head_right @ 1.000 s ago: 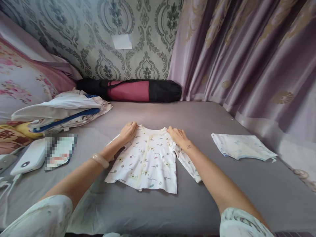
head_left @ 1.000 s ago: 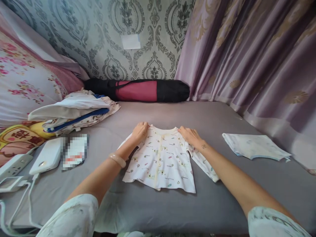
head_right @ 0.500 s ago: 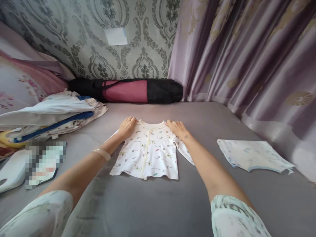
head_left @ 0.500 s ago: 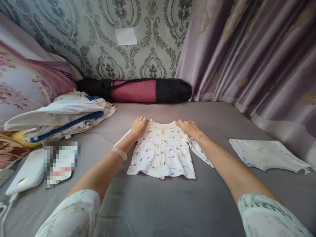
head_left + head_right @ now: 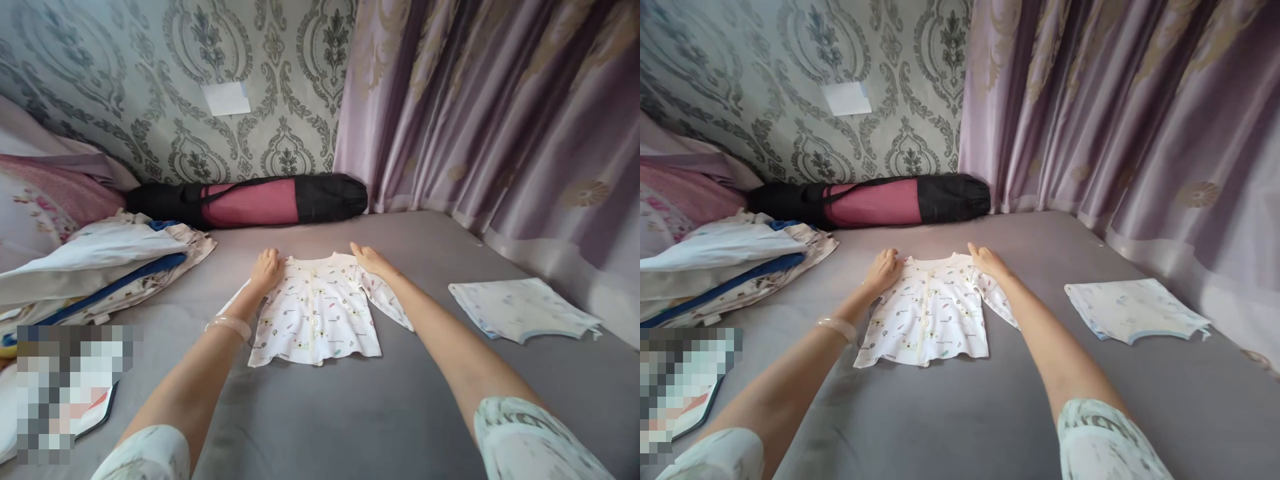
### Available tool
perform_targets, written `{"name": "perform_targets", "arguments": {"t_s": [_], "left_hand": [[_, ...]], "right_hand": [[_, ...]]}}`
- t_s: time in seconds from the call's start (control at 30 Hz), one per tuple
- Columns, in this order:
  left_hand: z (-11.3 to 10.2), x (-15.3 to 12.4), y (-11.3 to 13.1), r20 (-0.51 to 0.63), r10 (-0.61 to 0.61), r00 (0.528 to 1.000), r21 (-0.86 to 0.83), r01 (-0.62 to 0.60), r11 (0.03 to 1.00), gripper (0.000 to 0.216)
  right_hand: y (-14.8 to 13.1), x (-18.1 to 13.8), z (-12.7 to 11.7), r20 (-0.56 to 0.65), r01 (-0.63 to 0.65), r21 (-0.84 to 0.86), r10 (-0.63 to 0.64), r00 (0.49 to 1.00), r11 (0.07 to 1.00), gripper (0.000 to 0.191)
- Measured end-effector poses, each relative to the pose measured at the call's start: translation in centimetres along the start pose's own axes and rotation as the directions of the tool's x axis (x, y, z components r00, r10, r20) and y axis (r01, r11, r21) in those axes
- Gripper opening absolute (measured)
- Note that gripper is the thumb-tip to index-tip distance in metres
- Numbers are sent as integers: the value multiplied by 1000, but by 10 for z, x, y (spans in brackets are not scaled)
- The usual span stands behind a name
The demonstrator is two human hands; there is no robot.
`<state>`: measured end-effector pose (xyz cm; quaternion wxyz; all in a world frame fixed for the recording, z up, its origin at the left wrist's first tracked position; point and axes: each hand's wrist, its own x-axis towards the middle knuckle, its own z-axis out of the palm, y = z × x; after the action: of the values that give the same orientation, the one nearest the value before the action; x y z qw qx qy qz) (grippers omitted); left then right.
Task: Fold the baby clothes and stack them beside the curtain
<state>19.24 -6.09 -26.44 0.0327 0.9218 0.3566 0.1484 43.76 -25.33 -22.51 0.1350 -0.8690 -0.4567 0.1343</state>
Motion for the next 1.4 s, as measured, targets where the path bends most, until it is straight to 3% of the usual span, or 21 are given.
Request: {"name": "perform_targets", "arguments": {"t_s": [0.1,0.2,0.3,0.43,0.53,0.6,0.67,0.77,0.83,0.9,1.0,1.07,1.17,1.33,1.4], "left_hand": [[-9,-3,9,-35,-25,999,-20,24,1000,40],[-14,-1,32,-17,94,995,-76,-95,993,36],[-8,4,65,6,274,962,-179,-269,946,31],[13,9,112,0,486,874,-318,-460,829,32],[31,11,136,-58,584,809,-388,-557,734,35],[41,11,147,-86,603,793,-402,-581,707,36],[48,9,154,-71,580,812,-396,-556,730,38],[52,5,162,10,521,854,-353,-484,801,43],[51,1,165,70,476,877,-303,-436,847,48],[48,-3,168,117,433,894,-247,-396,884,53],[43,-8,172,175,408,896,-183,-377,908,61],[40,-10,173,214,406,889,-165,-377,911,67],[35,-9,175,253,395,883,-151,-367,918,71],[27,1,183,349,350,869,-160,-313,936,75],[25,6,187,404,326,855,-165,-282,945,83]], "right_hand": [[29,-22,-12,137,-97,287,59,989,953,74],[56,-54,-25,333,-252,467,95,938,847,64],[77,-82,-32,404,-310,479,107,908,822,45],[95,-99,-35,483,-370,481,112,868,795,38],[102,-102,-36,445,-379,539,128,886,752,33],[105,-101,-38,353,-368,620,173,919,692,28],[108,-98,-39,223,-338,726,260,940,599,24],[115,-90,-37,28,-280,794,427,904,540,23],[121,-85,-32,-109,-276,713,491,864,644,23],[127,-82,-26,-243,-301,518,476,845,801,23],[129,-83,-15,-343,-309,145,341,875,940,23],[126,-86,-10,-329,-305,-38,277,903,951,27],[118,-93,-8,-280,-337,-189,278,919,922,31],[97,-95,-11,-355,-388,-277,282,891,879,39],[80,-91,-7,-376,-302,-261,192,907,917,42]]}}
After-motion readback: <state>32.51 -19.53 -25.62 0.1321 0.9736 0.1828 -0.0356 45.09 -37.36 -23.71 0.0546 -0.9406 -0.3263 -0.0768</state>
